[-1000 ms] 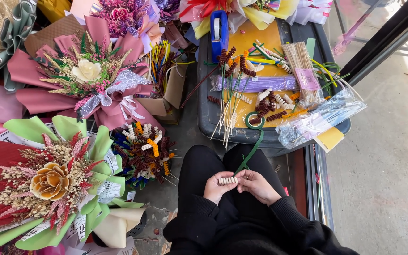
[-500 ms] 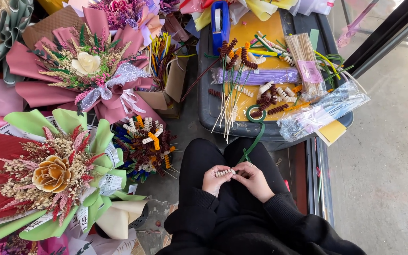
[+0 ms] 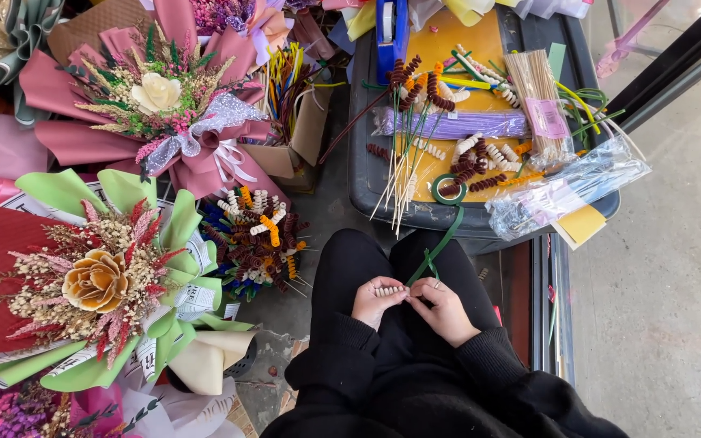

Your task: Assembling a decorative spiral element for a floral bouquet by threading foam rings onto a stick.

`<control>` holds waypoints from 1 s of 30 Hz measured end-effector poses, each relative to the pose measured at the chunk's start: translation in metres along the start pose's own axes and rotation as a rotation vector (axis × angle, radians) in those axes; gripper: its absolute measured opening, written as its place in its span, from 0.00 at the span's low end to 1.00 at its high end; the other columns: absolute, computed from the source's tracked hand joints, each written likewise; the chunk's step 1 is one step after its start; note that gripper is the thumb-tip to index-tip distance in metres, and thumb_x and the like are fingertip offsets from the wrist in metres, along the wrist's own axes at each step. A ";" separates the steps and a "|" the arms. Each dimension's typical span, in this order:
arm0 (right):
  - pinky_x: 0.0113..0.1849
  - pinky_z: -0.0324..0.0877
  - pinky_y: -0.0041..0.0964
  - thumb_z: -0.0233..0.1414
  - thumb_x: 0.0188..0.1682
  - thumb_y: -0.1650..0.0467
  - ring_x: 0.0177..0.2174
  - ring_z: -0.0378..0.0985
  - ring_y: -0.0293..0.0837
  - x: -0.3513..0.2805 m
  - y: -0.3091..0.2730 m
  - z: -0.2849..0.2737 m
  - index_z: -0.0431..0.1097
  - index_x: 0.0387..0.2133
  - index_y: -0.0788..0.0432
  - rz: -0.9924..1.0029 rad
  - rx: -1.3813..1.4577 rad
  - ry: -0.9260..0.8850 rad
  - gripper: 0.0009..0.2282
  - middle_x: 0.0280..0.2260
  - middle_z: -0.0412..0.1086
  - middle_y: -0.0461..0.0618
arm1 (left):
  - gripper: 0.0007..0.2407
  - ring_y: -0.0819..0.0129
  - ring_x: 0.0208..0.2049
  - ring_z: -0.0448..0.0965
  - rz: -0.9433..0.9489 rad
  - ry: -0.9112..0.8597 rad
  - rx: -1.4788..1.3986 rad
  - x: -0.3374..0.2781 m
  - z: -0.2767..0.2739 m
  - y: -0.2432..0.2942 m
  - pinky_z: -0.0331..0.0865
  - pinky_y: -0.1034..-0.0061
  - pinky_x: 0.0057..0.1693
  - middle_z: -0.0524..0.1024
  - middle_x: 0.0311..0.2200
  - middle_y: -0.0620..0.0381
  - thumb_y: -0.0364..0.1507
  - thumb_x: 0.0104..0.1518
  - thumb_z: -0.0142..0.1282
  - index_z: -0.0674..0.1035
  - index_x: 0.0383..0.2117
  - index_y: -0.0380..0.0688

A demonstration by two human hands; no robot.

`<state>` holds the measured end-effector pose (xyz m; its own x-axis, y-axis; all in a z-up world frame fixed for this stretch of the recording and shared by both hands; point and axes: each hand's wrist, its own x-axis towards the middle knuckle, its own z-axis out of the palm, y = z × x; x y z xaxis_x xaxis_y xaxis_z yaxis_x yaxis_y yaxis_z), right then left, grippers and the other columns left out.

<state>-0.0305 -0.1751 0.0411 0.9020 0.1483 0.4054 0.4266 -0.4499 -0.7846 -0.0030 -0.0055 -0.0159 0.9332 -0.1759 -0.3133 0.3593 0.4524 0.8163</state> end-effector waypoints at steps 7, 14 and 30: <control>0.33 0.76 0.37 0.60 0.48 0.73 0.29 0.80 0.49 -0.001 0.003 0.000 0.77 0.28 0.56 -0.066 -0.115 -0.020 0.01 0.29 0.76 0.48 | 0.13 0.69 0.31 0.85 0.002 -0.008 -0.019 0.002 -0.002 -0.001 0.83 0.81 0.38 0.83 0.32 0.41 0.15 0.43 0.73 0.82 0.35 0.27; 0.32 0.75 0.38 0.55 0.51 0.73 0.28 0.77 0.49 -0.007 0.013 -0.005 0.78 0.32 0.55 -0.088 -0.225 -0.048 0.03 0.27 0.71 0.48 | 0.13 0.67 0.30 0.86 -0.004 -0.014 -0.033 0.002 -0.002 -0.002 0.83 0.81 0.38 0.83 0.31 0.41 0.14 0.43 0.73 0.81 0.34 0.28; 0.34 0.76 0.39 0.51 0.53 0.73 0.33 0.78 0.48 -0.006 0.007 -0.003 0.74 0.41 0.53 -0.226 -0.385 -0.009 0.06 0.32 0.71 0.46 | 0.13 0.65 0.29 0.87 -0.017 0.002 -0.047 0.002 0.000 0.003 0.83 0.82 0.37 0.84 0.30 0.41 0.13 0.43 0.71 0.80 0.33 0.27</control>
<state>-0.0329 -0.1814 0.0349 0.7905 0.2873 0.5409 0.5586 -0.7003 -0.4445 -0.0004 -0.0044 -0.0142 0.9271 -0.1818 -0.3279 0.3745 0.4902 0.7871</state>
